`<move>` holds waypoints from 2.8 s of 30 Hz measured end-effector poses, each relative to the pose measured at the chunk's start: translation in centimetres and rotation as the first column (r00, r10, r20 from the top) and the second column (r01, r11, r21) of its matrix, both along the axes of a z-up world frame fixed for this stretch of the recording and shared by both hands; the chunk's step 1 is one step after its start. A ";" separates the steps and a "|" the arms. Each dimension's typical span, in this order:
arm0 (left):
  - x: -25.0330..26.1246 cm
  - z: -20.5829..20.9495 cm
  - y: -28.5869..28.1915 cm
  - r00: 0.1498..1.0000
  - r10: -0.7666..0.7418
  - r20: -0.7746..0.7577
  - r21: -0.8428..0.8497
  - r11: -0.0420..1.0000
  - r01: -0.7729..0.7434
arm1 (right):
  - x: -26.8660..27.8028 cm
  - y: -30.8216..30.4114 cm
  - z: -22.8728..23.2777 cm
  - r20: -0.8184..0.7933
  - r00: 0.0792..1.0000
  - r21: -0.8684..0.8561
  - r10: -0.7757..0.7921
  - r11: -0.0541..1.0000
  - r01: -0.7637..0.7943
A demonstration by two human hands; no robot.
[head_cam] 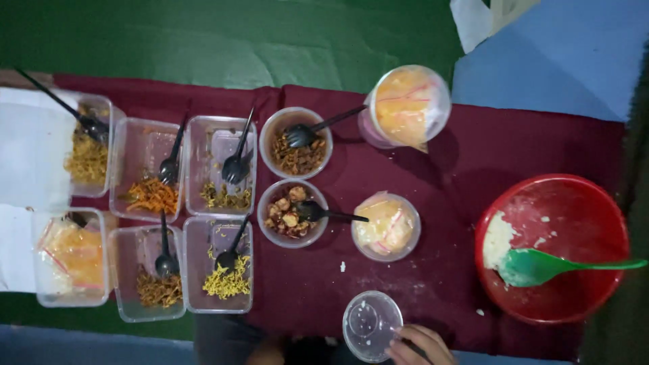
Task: Packaging rice and condiments into boxes and filling small containers with rice.
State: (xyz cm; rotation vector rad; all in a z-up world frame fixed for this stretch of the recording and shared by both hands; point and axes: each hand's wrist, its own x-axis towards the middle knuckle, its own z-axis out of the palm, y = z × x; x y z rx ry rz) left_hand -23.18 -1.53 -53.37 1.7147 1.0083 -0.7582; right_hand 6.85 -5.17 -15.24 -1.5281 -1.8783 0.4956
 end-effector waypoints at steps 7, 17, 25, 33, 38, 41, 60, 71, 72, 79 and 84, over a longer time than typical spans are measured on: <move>-0.1 4.5 3.4 0.990 0.133 0.042 0.057 0.989 -0.136 | 1.6 1.4 -1.8 0.084 0.990 0.231 0.111 0.964 -0.128; 1.2 6.5 0.5 0.962 0.230 0.149 0.129 0.960 -0.249 | 1.6 1.7 -1.9 0.229 0.935 0.183 0.273 0.931 -0.316; 2.7 15.9 -5.0 0.939 0.258 0.229 0.125 0.948 -0.292 | 1.7 -0.3 -4.3 0.189 0.979 0.454 0.080 0.877 -0.160; 2.9 31.9 -8.7 0.545 -0.092 0.833 0.482 0.604 -0.635 | 10.7 -0.2 -1.9 0.620 0.611 0.575 -0.493 0.815 0.074; 5.0 35.2 -3.3 0.493 -0.269 0.828 0.560 0.339 -0.756 | 15.3 1.7 -6.1 0.667 0.516 0.596 -0.537 0.801 0.063; 7.0 35.4 -1.2 0.512 -0.162 0.844 0.533 0.371 -0.760 | 13.7 1.1 -5.3 0.660 0.513 0.624 -0.549 0.781 0.033; 0.9 35.0 1.2 0.720 0.001 0.693 0.702 0.226 -0.676 | 0.0 -8.2 -0.3 0.250 0.964 0.401 -0.087 0.916 -0.021; 9.9 33.9 -5.3 0.232 0.183 0.955 0.087 0.575 -0.814 | 8.6 -5.3 0.9 0.898 0.410 0.130 -0.162 0.986 0.105; 10.5 34.1 -5.2 0.189 0.347 0.919 -0.079 0.630 -0.773 | 8.4 -5.3 1.8 0.962 0.240 0.102 -0.127 0.988 0.116; 11.4 33.8 -3.5 0.077 0.429 0.900 -0.236 0.629 -0.741 | 10.4 -6.2 1.0 0.958 0.110 0.253 -0.267 0.959 0.126; 11.1 33.8 -3.0 0.050 0.460 0.886 -0.314 0.678 -0.665 | 7.0 -6.2 3.4 0.690 0.713 -0.049 -0.122 0.975 0.215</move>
